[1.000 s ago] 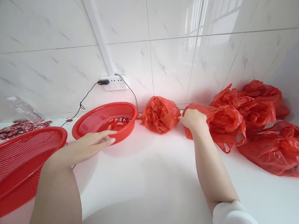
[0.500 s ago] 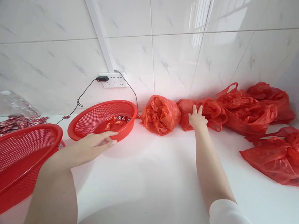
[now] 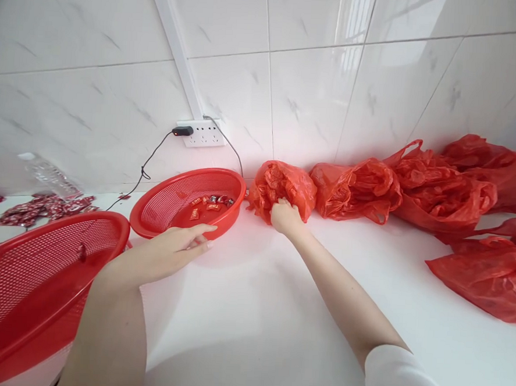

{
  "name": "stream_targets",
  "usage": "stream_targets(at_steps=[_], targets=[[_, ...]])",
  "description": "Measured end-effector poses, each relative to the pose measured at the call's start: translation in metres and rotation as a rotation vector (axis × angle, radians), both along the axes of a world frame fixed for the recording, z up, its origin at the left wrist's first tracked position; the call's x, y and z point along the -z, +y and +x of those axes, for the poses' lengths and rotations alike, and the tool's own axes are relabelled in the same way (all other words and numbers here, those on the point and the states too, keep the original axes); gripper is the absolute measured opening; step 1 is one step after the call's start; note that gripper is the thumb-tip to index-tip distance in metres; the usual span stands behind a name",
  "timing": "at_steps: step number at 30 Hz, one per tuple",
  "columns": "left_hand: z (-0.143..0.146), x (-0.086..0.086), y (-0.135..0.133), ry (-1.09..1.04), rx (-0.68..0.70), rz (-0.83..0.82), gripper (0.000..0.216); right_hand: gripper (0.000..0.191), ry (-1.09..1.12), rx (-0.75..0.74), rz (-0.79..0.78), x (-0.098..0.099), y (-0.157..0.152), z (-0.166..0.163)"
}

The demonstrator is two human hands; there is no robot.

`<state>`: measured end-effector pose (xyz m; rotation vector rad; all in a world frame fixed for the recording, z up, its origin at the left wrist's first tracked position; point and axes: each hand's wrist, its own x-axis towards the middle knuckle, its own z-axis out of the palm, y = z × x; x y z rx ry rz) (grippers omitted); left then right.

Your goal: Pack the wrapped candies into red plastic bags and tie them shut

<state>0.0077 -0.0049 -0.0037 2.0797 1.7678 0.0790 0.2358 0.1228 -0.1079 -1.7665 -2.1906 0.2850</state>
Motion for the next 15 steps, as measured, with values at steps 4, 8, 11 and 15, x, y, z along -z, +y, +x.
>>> stream_targets(at_steps=[4, 8, 11, 15], targets=[[-0.001, 0.006, 0.003, -0.036, 0.038, 0.045, 0.05, 0.038, 0.133, 0.035, 0.205, -0.017, 0.002, 0.023], [0.006, 0.01, 0.007, -0.051, 0.054, 0.103, 0.049, 0.046, 0.457, 0.056, 0.561, -0.037, -0.016, 0.033], [0.016, 0.011, 0.008, -0.14, 0.073, 0.153, 0.053, 0.057, 0.527, 0.097, 0.626, -0.05, -0.032, 0.034], [0.024, 0.014, 0.007, -0.206, 0.119, 0.15, 0.053, 0.062, 0.331, -0.089, 0.438, -0.062, -0.044, 0.043]])
